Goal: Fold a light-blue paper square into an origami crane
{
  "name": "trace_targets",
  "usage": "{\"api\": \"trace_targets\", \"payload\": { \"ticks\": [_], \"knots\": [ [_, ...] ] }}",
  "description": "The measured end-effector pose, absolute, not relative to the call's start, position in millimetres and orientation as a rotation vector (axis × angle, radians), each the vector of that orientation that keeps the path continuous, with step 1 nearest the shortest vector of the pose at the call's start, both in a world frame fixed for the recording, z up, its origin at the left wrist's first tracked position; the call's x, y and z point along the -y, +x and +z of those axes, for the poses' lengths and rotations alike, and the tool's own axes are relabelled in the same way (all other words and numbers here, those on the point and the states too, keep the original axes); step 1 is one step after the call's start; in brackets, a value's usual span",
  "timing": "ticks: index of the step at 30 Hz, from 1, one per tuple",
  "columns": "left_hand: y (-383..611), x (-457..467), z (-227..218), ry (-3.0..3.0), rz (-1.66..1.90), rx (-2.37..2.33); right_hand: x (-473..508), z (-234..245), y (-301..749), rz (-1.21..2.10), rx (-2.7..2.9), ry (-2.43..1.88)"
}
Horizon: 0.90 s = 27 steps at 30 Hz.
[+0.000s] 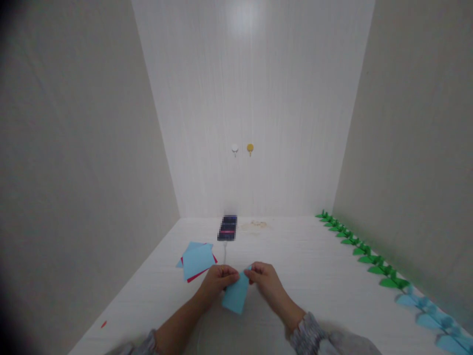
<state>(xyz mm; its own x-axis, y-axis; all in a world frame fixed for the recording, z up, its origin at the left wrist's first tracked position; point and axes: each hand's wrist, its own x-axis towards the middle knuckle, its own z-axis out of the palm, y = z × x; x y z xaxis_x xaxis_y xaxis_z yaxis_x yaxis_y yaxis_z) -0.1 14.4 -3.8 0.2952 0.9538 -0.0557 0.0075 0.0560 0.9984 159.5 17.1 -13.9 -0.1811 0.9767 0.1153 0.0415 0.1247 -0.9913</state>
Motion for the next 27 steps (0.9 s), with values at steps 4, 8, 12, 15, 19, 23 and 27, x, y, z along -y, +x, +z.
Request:
{"api": "trace_targets", "payload": {
  "ticks": [4,8,12,15,19,23,27],
  "knots": [
    [-2.2,-15.2,-3.4,1.239,0.894,-1.002,-16.3,-2.3,168.9,1.175,1.326,-1.037],
    [-5.9,-17.6,-2.9,1.219,0.921,-0.979,-17.0,0.7,172.7,1.213,1.364,-1.047],
    [-4.3,-16.6,-6.0,1.231,0.895,-0.944,-17.8,-8.4,165.4,1.324,1.447,-1.016],
    [-1.2,-16.8,-10.4,1.27,0.818,-0.936,-16.7,-12.9,157.4,1.265,1.459,-1.039],
    [-0.8,-22.9,-12.9,1.232,1.038,-0.98,-14.9,-17.9,147.8,1.303,1.415,-0.941],
    [-2.8,-27.8,-12.5,1.241,1.147,-0.968,-14.9,-23.2,142.9,1.338,1.402,-0.897],
    [-1.8,-24.2,-10.7,1.185,1.207,-0.877,-13.1,-17.6,147.0,1.279,1.341,-0.917]
  ]
}}
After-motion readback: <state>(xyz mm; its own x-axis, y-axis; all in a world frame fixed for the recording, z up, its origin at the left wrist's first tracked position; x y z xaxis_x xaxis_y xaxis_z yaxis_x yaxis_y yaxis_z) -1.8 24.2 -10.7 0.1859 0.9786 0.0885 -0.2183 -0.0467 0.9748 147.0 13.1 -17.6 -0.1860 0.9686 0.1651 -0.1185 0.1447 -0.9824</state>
